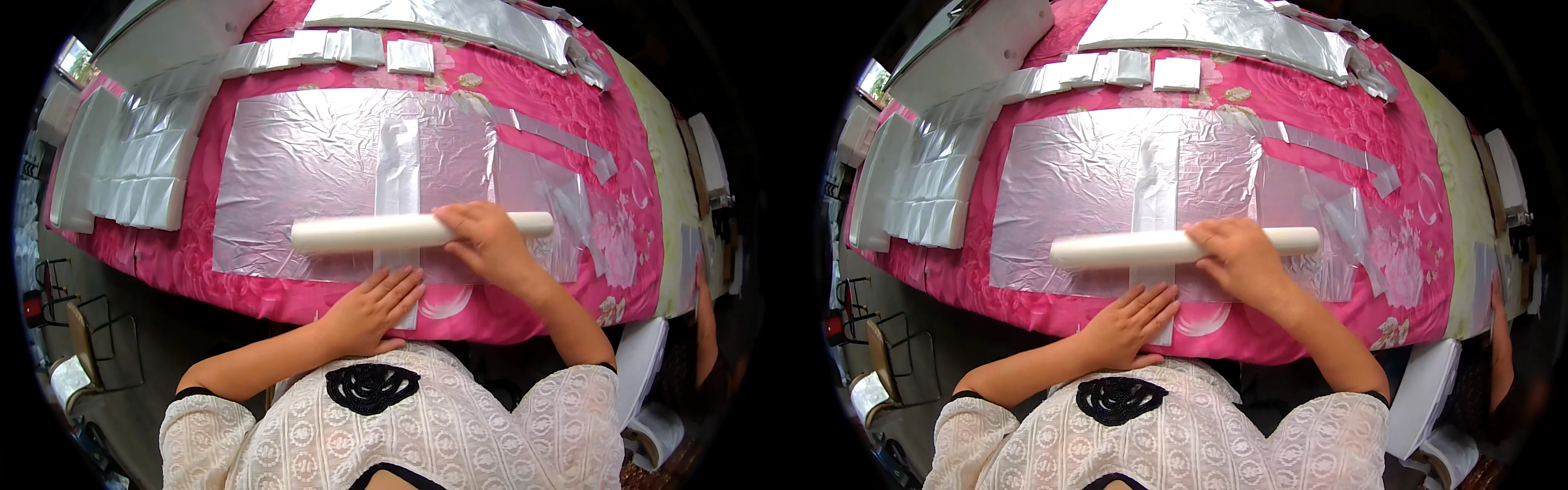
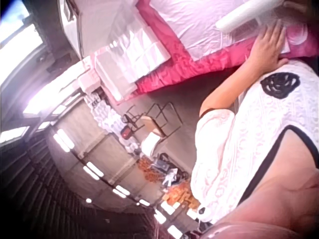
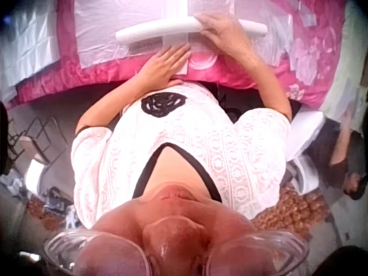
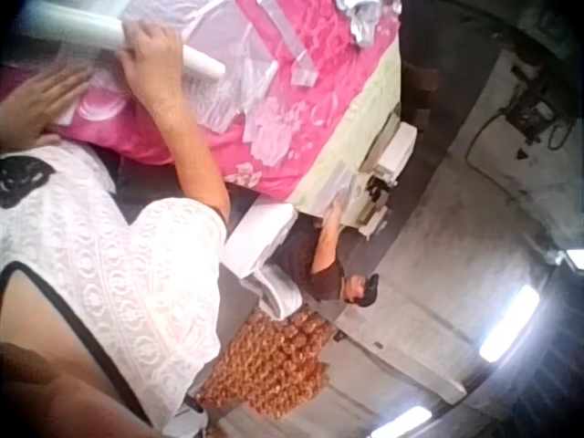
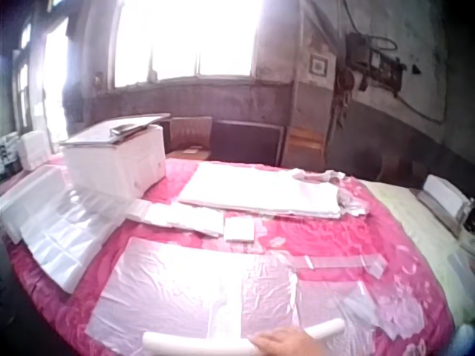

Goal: The person wraps small white rectangular items in clear plastic film on a pink floral tablecloth. They unroll the film, place the item, fold the film over, and smooth it down with their hands. The wrapped items are placed in a pile on the table.

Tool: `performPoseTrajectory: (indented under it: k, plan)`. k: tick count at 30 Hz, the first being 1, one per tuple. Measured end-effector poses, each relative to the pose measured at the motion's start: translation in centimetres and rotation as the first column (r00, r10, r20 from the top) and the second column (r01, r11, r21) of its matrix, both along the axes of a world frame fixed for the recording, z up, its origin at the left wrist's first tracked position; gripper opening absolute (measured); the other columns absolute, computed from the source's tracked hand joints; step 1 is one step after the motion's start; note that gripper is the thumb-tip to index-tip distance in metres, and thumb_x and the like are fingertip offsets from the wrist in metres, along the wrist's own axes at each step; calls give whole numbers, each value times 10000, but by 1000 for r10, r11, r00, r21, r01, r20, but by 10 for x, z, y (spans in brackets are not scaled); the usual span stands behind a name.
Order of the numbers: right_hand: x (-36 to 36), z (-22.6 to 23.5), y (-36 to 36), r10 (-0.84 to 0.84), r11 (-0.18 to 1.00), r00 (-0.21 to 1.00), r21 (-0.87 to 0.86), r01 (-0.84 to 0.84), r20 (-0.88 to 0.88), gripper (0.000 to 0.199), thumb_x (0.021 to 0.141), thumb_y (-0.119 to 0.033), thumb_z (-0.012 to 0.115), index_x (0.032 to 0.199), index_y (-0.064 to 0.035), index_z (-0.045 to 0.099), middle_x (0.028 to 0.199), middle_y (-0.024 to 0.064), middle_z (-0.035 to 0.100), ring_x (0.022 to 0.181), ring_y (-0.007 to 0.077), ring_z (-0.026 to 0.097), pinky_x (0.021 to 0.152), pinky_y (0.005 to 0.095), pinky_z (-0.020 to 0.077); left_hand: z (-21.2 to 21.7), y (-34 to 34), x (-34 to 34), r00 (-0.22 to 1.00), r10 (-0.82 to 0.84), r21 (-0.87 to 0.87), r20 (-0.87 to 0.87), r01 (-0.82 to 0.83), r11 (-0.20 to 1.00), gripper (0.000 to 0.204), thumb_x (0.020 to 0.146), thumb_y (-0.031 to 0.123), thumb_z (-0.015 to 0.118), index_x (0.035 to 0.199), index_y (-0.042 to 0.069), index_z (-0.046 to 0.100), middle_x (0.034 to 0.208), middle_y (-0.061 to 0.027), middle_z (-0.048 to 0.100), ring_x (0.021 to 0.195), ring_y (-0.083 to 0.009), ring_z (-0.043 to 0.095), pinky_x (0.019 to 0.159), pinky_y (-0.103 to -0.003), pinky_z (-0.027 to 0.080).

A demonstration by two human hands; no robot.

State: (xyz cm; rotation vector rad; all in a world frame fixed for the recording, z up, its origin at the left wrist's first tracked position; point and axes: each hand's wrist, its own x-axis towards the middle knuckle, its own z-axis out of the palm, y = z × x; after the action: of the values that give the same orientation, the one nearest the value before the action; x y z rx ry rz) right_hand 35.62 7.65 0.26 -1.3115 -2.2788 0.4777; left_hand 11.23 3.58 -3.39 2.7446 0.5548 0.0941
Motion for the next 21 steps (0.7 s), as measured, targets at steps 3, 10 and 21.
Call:
performPoseTrajectory:
  k: [3,10,21]
  plan:
    - [-21,-5,0,89,996,995,22,-90,39,461,677,-75,683,1128,-94,590,1093,87,593,1015,279,534,897,392,401,-3,-9,7,1000,22,27,3,-22,999,786,785,498,533,1344,-11,322,1421,-178,290,1325,-304,271,1084,-451,188]
    - [-21,-24,100,25,986,1000,162,-27,16,439,713,-79,667,1144,-95,583,1083,102,602,1021,287,536,892,386,405,-3,-9,5,1000,19,-3,16,-19,1000,755,782,446,566,1339,-8,334,1433,-164,282,1339,-299,248,1085,-444,193]
    - [-27,-9,72,204,978,973,52,-200,-104,375,711,18,595,1082,-31,592,1100,162,573,1086,316,510,940,386,414,-12,5,-27,947,-112,-79,300,141,987,480,780,215,637,1181,-4,489,1318,-152,434,1217,-284,434,1007,-392,384]
